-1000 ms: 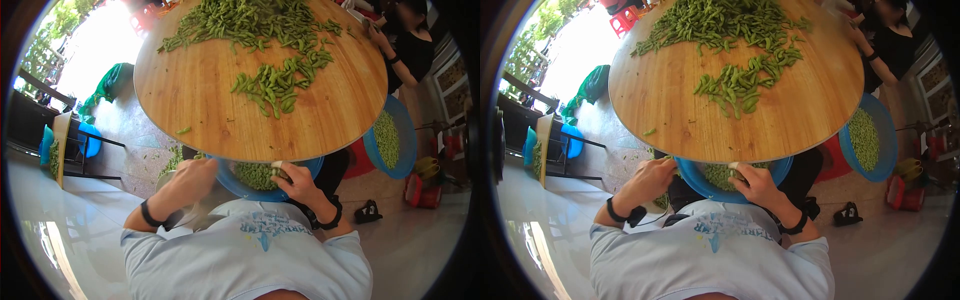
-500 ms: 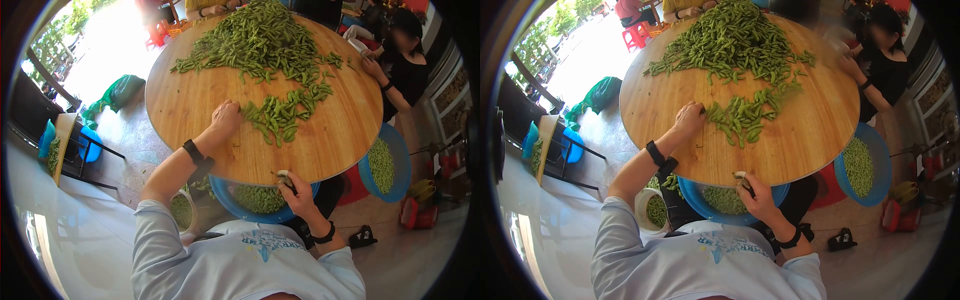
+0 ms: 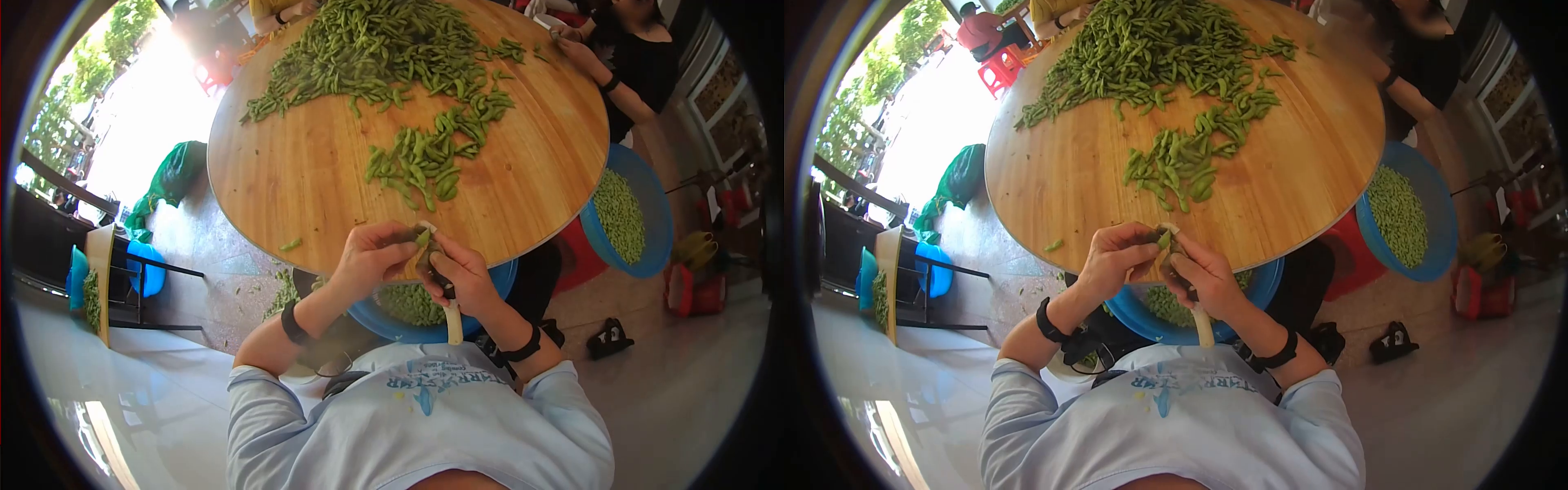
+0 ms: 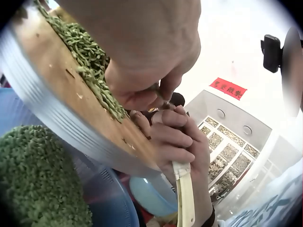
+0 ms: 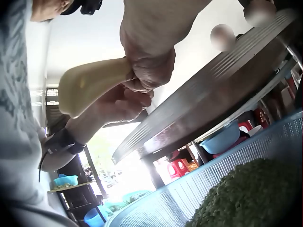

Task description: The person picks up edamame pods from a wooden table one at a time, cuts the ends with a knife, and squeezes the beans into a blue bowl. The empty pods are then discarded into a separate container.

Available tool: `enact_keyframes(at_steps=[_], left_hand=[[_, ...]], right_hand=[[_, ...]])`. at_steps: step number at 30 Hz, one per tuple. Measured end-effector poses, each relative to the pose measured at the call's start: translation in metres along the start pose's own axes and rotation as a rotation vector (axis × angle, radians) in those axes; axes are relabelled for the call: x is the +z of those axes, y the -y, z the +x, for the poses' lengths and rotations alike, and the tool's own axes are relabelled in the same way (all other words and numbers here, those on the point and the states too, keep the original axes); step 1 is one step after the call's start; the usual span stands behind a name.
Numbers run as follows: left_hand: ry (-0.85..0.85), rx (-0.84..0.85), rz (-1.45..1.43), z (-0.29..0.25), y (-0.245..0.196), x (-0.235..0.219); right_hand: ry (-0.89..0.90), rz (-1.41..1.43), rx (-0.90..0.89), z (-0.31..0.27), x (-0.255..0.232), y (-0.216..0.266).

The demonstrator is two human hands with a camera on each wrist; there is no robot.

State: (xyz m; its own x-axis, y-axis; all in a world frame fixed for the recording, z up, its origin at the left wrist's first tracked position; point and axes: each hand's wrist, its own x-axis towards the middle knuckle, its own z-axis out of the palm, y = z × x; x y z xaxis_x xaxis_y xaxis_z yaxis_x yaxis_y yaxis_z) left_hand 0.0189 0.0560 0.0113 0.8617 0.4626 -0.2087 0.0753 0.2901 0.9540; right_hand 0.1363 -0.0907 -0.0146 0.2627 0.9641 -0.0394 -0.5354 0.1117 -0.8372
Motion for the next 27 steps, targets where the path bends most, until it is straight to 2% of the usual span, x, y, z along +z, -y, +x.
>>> enact_keyframes(at_steps=[2, 9, 11, 15, 17, 18, 20, 21, 22, 23, 24, 26, 27], left_hand=[[0.066, -0.003, -0.021, 0.001, 0.007, 0.001], [0.04, -0.006, 0.017, 0.001, 0.008, 0.004], [0.009, 0.083, 0.073, -0.001, 0.009, 0.006], [0.043, 0.102, 0.012, -0.003, 0.013, 0.004], [0.217, -0.18, -0.304, 0.0, 0.01, -0.003], [0.213, -0.18, -0.307, 0.003, 0.013, -0.006], [0.446, -0.37, -0.684, 0.008, 0.025, -0.014], [0.443, -0.373, -0.685, 0.007, 0.025, -0.013], [0.364, -0.313, -0.518, 0.009, 0.025, -0.01], [0.287, -0.253, -0.352, 0.01, 0.026, -0.006], [0.291, -0.256, -0.353, 0.01, 0.03, -0.002], [0.162, 0.287, 0.286, 0.006, 0.039, 0.003], [0.159, 0.284, 0.284, 0.003, 0.034, 0.004]], right_hand=[[0.033, 0.02, 0.034, -0.003, -0.002, -0.001], [0.022, 0.006, -0.007, -0.006, -0.004, -0.007], [0.004, -0.028, -0.017, -0.005, -0.005, -0.008], [0.025, -0.107, -0.06, -0.009, -0.011, -0.008], [0.057, -0.14, -0.057, -0.01, -0.017, -0.007], [0.107, -0.024, -0.004, -0.01, -0.021, -0.006], [0.159, 0.096, 0.054, -0.009, -0.022, -0.004], [0.129, 0.216, 0.104, -0.01, -0.021, -0.002], [0.096, 0.335, 0.152, -0.011, -0.02, -0.001], [0.092, 0.336, 0.153, -0.012, -0.02, -0.002], [0.038, 0.376, 0.18, -0.013, -0.02, -0.002], [-0.021, 0.419, 0.207, -0.016, -0.021, -0.003], [-0.014, 0.424, 0.229, -0.016, -0.021, -0.002]])
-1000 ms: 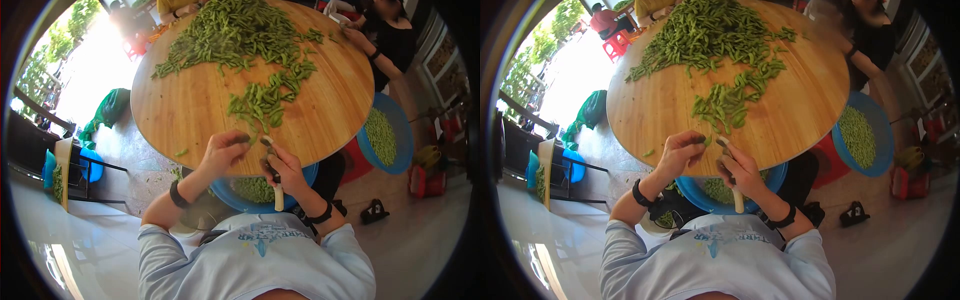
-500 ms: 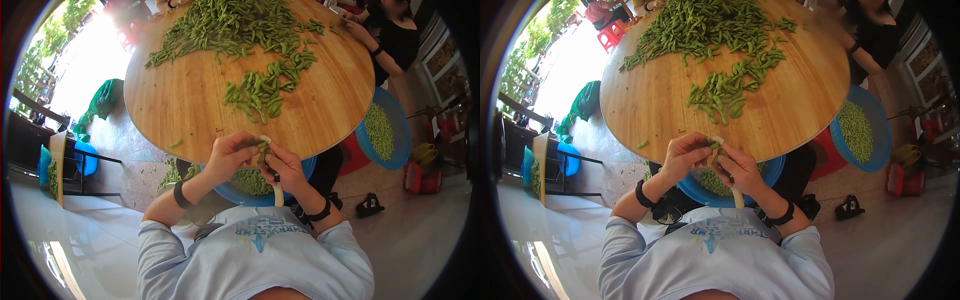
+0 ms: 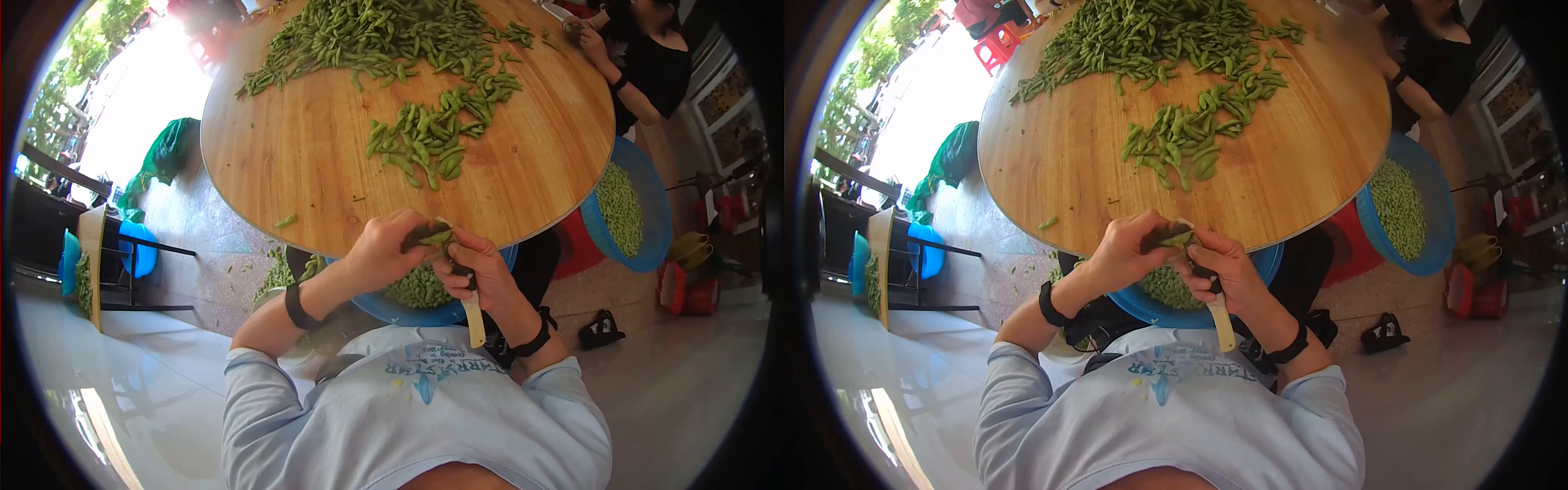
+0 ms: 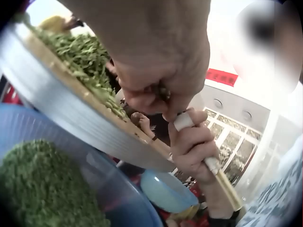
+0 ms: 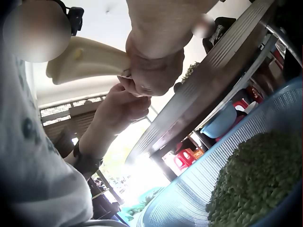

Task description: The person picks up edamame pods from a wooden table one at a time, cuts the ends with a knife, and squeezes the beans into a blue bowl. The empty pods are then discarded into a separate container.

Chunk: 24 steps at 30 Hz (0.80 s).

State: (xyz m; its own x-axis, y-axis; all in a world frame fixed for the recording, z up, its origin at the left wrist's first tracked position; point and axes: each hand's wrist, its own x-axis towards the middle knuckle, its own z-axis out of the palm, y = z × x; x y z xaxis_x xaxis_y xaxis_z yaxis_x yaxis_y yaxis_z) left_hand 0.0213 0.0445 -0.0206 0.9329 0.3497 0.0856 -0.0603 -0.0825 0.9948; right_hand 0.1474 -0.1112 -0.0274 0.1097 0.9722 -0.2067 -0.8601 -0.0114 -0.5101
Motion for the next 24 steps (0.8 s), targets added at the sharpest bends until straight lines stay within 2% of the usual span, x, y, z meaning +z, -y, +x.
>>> enact_keyframes(at_steps=[2, 6, 8, 9, 11, 14, 17, 18, 19, 20, 21, 22, 23, 24], left_hand=[[0.011, 0.388, 0.769, -0.001, -0.023, -0.004], [0.014, 0.485, 0.976, -0.006, -0.034, -0.001], [0.0, 0.475, 0.774, -0.004, -0.036, -0.002], [0.004, 0.475, 0.773, -0.004, -0.036, -0.002], [-0.018, 0.405, 0.488, 0.0, -0.035, -0.001], [-0.016, 0.362, 0.421, 0.001, -0.035, -0.001], [-0.009, 0.397, 0.454, 0.003, -0.033, -0.002], [-0.013, 0.398, 0.453, 0.003, -0.032, 0.0], [-0.019, 0.169, 0.237, 0.002, -0.032, 0.003], [-0.023, -0.061, 0.02, 0.0, -0.032, 0.006], [-0.028, -0.061, 0.019, -0.001, -0.03, 0.009], [-0.037, -0.113, -0.167, -0.002, -0.028, 0.012], [-0.044, -0.166, -0.354, -0.003, -0.025, 0.014], [-0.048, -0.169, -0.359, -0.003, -0.021, 0.014]], right_hand=[[0.008, 0.004, 0.025, 0.0, 0.001, 0.0], [0.055, 0.079, 0.051, -0.002, 0.001, -0.006], [0.057, 0.136, 0.064, -0.003, 0.001, -0.006], [0.071, 0.178, 0.071, -0.004, 0.002, -0.007], [0.087, 0.218, 0.073, -0.004, 0.004, -0.006], [0.07, 0.188, 0.051, -0.006, 0.008, -0.003], [0.069, 0.16, 0.01, -0.008, 0.016, -0.001], [0.028, -0.019, -0.082, -0.009, 0.021, 0.0], [-0.012, -0.201, -0.173, -0.01, 0.023, 0.001], [-0.009, -0.206, -0.166, -0.011, 0.023, -0.002], [-0.063, -0.426, -0.275, -0.013, 0.022, -0.006], [-0.114, -0.647, -0.386, -0.012, 0.021, -0.009], [-0.112, -0.648, -0.381, -0.009, 0.016, -0.012], [-0.076, -0.914, -0.539, -0.005, 0.012, -0.016]])
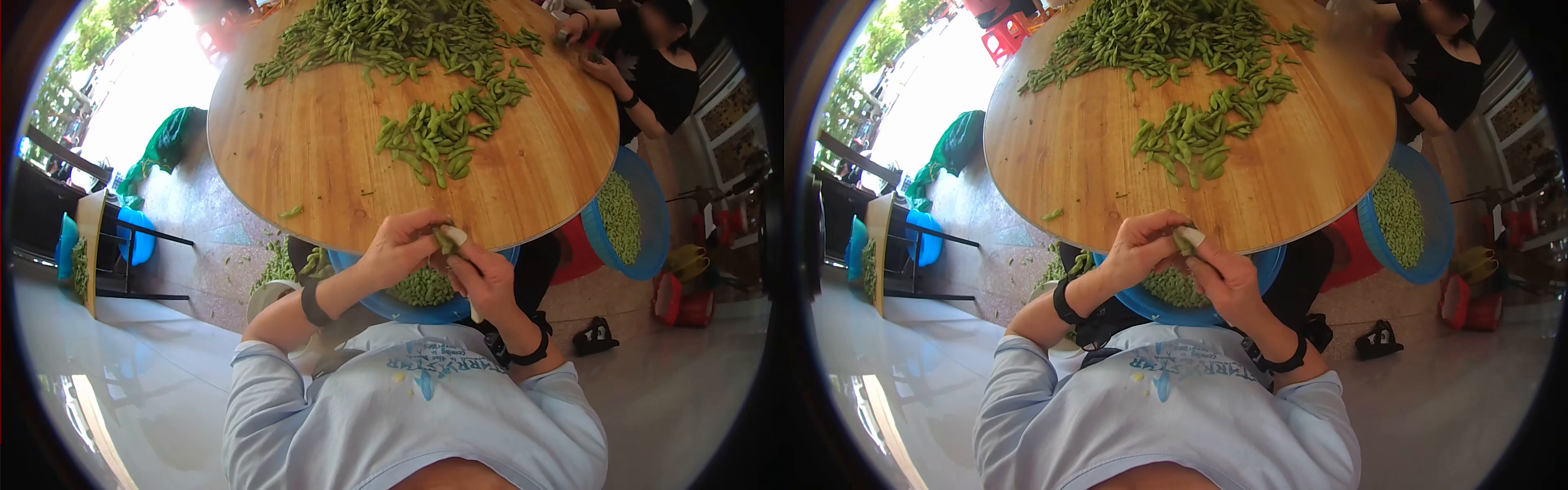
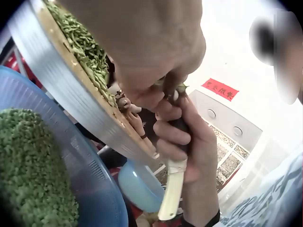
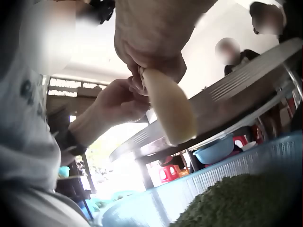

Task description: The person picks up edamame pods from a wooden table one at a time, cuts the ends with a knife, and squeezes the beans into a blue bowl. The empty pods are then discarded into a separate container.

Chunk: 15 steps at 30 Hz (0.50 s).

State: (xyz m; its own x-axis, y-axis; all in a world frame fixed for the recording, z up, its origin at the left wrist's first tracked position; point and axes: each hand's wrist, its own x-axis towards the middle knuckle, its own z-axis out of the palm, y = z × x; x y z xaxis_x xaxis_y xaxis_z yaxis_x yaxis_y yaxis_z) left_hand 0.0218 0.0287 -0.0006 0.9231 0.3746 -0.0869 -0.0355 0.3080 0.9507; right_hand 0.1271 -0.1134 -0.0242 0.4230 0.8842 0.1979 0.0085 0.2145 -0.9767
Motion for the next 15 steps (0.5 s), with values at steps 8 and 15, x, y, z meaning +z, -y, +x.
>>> enact_keyframes(at_steps=[8, 15], left_hand=[[0.093, 0.073, 0.172, 0.001, 0.012, -0.005], [0.038, 0.106, 0.317, -0.018, 0.012, -0.014]], right_hand=[[0.046, 0.268, 0.287, -0.003, -0.015, 0.014], [0.046, 0.357, 0.354, -0.007, -0.009, 0.013]])
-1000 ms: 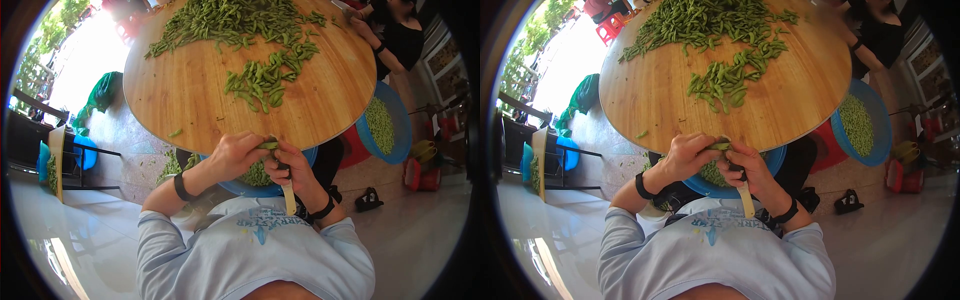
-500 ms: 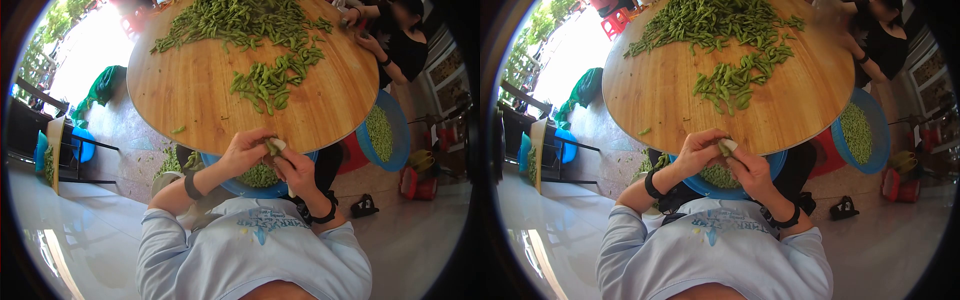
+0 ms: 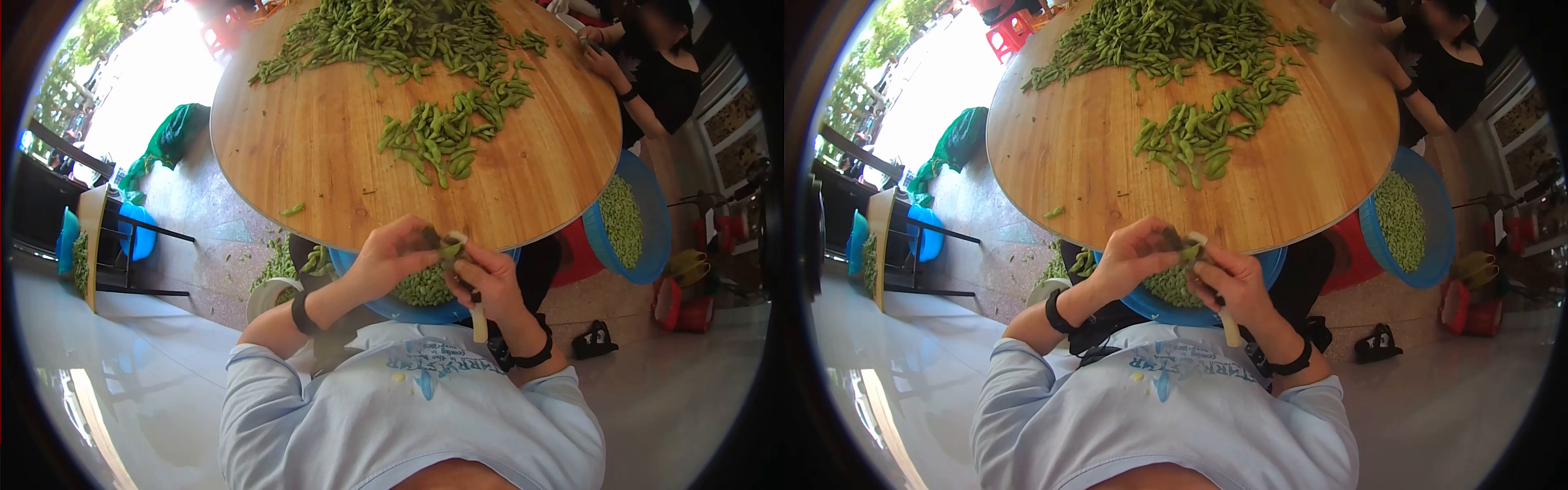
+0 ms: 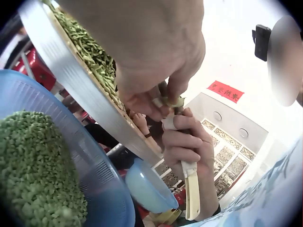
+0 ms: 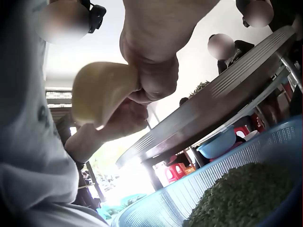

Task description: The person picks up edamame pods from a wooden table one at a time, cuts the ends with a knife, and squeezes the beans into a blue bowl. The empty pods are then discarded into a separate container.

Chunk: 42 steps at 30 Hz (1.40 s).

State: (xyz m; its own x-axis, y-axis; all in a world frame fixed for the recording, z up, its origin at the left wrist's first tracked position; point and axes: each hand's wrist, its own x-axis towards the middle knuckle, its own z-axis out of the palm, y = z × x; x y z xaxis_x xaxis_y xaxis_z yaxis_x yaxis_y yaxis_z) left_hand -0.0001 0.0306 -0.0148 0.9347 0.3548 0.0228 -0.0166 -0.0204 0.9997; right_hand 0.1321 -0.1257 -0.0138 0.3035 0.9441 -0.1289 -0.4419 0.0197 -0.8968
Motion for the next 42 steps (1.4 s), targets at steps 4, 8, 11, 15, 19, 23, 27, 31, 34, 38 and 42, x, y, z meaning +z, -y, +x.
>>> enact_keyframes(at_steps=[4, 8, 11, 15, 19, 23, 27, 31, 34, 38, 42], left_hand=[[0.086, 0.027, 0.733, -0.02, -0.044, -0.03], [-0.058, -0.046, 1.446, -0.027, -0.057, -0.088], [-0.164, 0.02, 1.307, 0.015, -0.055, -0.104], [-0.314, 0.156, 1.14, 0.104, -0.02, -0.114], [-0.338, -0.114, 1.162, 0.148, 0.003, -0.113], [-0.287, -0.023, 0.942, 0.141, 0.004, -0.11], [-0.459, 0.295, 0.856, 0.109, -0.011, -0.081], [-0.186, -0.131, 0.04, 0.066, -0.038, -0.033], [-0.109, -0.275, -0.075, 0.049, -0.045, -0.009], [0.015, -0.248, -0.132, 0.045, -0.033, -0.006], [-0.012, -0.25, -0.154, 0.043, -0.034, -0.002]], right_hand=[[0.006, -0.042, -0.011, 0.001, 0.0, -0.005], [-0.173, 0.009, -0.099, 0.015, -0.024, -0.004], [-0.161, 0.027, -0.126, 0.03, -0.02, -0.001], [-0.138, -0.056, -0.145, 0.043, -0.016, -0.007], [-0.15, -0.122, -0.156, 0.038, -0.017, -0.007], [-0.139, 0.006, -0.121, 0.04, -0.023, -0.004], [-0.131, 0.088, -0.127, 0.042, -0.02, 0.001], [-0.088, 0.15, -0.169, 0.039, -0.006, 0.016], [-0.016, 0.201, -0.119, 0.035, -0.004, 0.013], [0.072, 0.35, -0.038, 0.031, -0.01, 0.014], [0.064, 0.309, -0.012, 0.027, -0.005, 0.014]])
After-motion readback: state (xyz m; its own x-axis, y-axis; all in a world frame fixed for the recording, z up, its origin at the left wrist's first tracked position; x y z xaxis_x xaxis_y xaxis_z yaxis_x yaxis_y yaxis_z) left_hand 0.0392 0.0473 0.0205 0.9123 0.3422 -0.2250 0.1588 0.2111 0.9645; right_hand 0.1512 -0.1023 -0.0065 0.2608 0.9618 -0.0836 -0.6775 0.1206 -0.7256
